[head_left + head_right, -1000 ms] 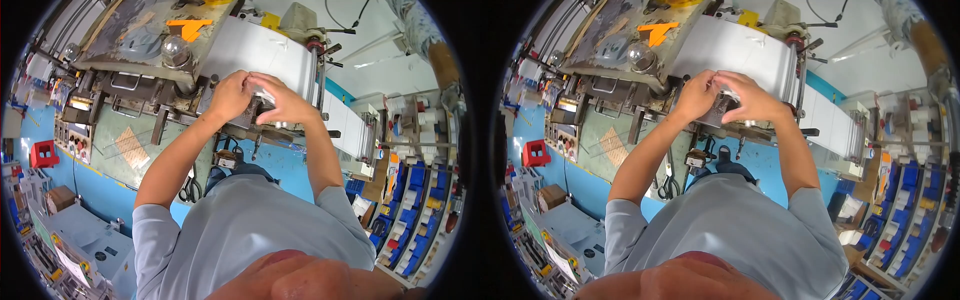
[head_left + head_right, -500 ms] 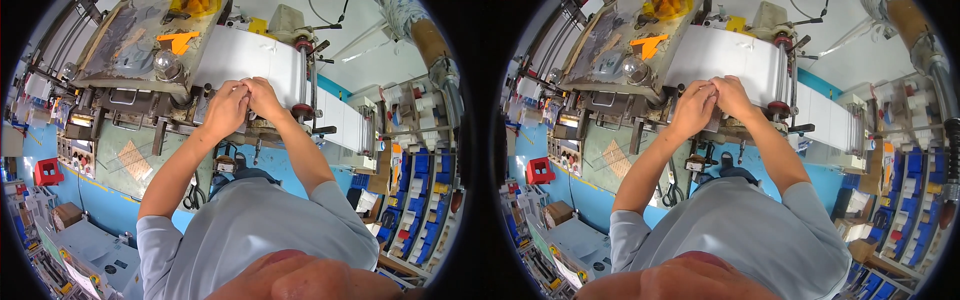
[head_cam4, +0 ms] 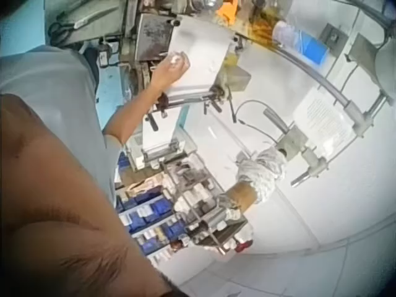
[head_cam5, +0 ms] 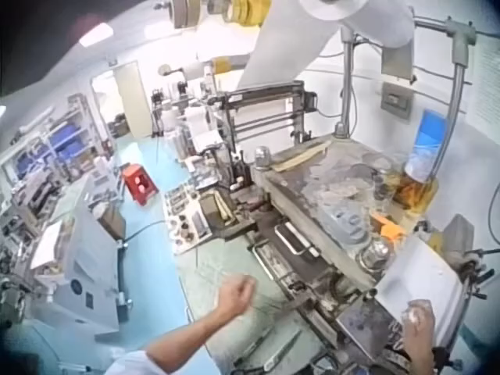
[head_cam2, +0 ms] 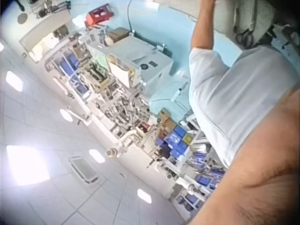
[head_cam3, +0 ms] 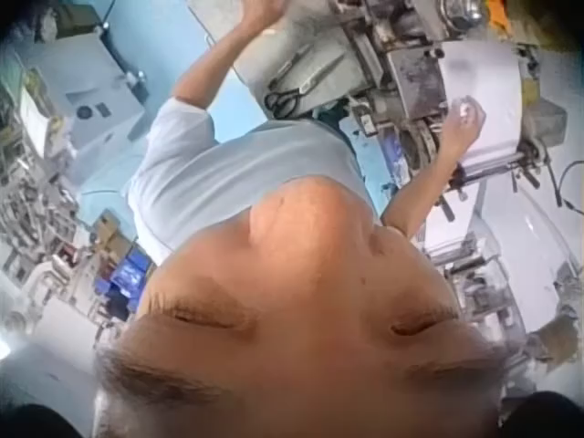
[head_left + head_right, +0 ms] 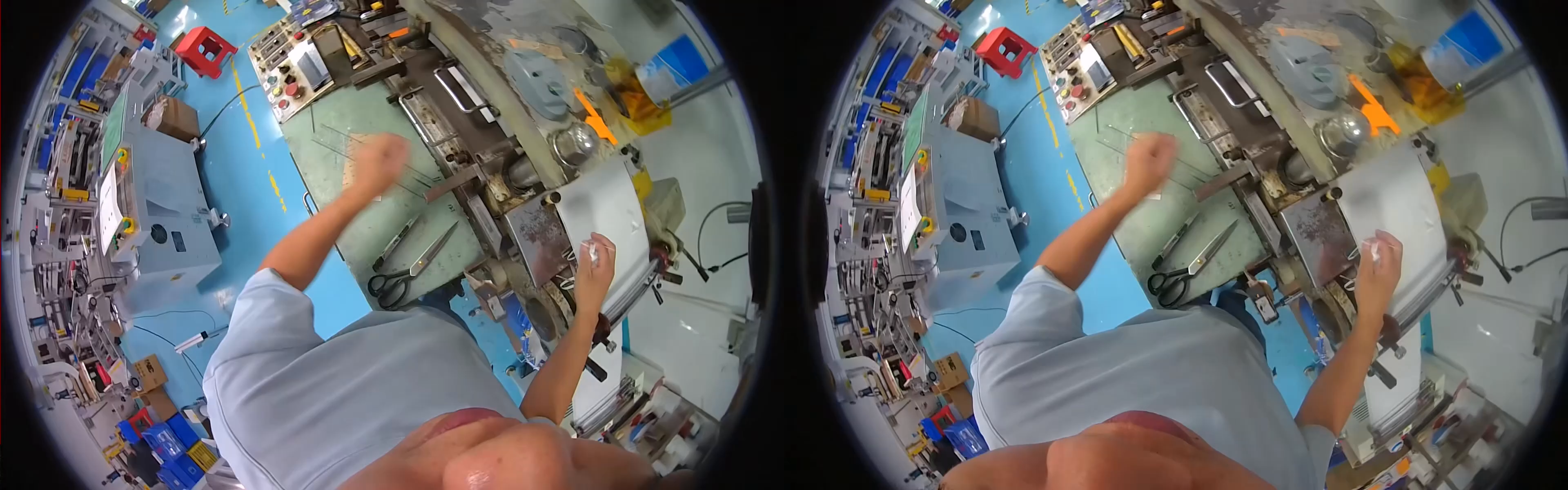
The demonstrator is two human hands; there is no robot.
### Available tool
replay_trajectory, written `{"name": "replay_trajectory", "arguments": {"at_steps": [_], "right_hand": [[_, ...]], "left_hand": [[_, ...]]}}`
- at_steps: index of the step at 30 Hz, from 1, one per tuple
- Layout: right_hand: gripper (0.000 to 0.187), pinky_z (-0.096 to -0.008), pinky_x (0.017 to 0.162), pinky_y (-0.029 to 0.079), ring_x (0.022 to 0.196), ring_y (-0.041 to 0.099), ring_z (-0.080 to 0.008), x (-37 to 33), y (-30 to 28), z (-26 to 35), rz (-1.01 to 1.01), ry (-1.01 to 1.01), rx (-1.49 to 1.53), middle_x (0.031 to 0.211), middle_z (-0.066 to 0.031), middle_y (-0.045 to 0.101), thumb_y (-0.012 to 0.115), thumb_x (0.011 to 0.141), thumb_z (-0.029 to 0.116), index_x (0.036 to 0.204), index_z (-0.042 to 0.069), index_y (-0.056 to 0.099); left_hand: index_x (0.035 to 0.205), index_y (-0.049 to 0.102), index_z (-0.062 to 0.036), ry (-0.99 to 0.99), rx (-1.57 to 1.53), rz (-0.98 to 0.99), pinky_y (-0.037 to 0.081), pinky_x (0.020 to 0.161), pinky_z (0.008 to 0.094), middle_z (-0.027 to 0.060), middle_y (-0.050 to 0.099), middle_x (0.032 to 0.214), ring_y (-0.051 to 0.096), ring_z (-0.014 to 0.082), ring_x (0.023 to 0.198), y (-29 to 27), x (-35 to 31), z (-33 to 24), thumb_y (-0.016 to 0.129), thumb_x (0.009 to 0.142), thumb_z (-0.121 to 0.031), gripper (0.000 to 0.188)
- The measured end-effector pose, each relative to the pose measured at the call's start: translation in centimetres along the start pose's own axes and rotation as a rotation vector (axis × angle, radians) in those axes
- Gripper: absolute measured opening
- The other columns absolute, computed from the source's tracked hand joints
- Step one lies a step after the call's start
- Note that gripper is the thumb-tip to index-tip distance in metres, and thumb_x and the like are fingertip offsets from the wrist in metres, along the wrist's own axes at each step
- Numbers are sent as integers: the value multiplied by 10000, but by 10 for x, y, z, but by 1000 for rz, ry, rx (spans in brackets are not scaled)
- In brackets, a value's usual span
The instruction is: Operating an industrial machine to process and assemble white plastic strips and components.
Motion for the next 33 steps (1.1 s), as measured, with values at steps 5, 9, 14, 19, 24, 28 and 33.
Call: {"name": "replay_trajectory", "arguments": {"at_steps": [5,9,14,19,24,28,33], "right_hand": [[93,-368,945,421,1072,555,-313,-6,5,1,-56,-40,-21,1181,-128,601,607,854,95,906,18,604],[208,-495,1013,335,1104,537,-303,9,37,-12,-78,-295,-92,1144,-83,629,681,792,119,979,89,594],[115,-463,1021,306,1083,556,-244,2,36,8,-56,-137,-282,1047,-17,661,680,799,144,887,93,627],[124,-395,893,357,974,552,-217,-6,29,14,-137,-123,-389,960,13,641,715,758,190,826,110,649],[111,-381,838,405,933,560,-230,-12,27,21,-94,-83,-357,959,2,637,709,764,178,834,107,659],[143,-374,870,419,1001,563,-232,-13,26,28,-65,-64,-449,1024,-32,637,722,776,203,826,84,660],[105,-457,927,372,992,548,-235,-19,23,39,-225,-107,-623,933,-19,617,719,733,198,778,116,672]], "left_hand": [[1102,547,44,-185,798,-262,430,918,463,276,573,1090,555,414,1031,-77,33,274,567,849,-217,364],[1159,518,68,-45,1259,300,412,910,478,255,575,1094,534,416,1007,-178,53,387,506,834,-163,398],[1317,452,47,13,745,-119,369,1044,443,249,479,1344,461,404,1230,-106,90,345,518,891,-257,527],[1295,498,-22,-163,785,-124,445,955,453,207,527,1295,537,389,1140,-97,100,299,538,894,-307,494],[1207,543,-11,169,971,-377,494,863,451,174,571,1217,592,353,1052,-100,86,306,524,905,-280,404],[1206,552,-17,86,952,-347,493,868,451,156,575,1224,599,339,1055,-92,85,299,543,898,-248,386],[1201,560,-25,100,948,-379,495,862,448,151,586,1218,598,342,1054,-93,87,301,552,891,-237,376]]}}
Point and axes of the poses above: each hand's wrist, its own x-axis towards the middle knuckle, its own y-axis out of the palm, z = x × y, the point moved 1 cm from there along x, towards the middle knuckle
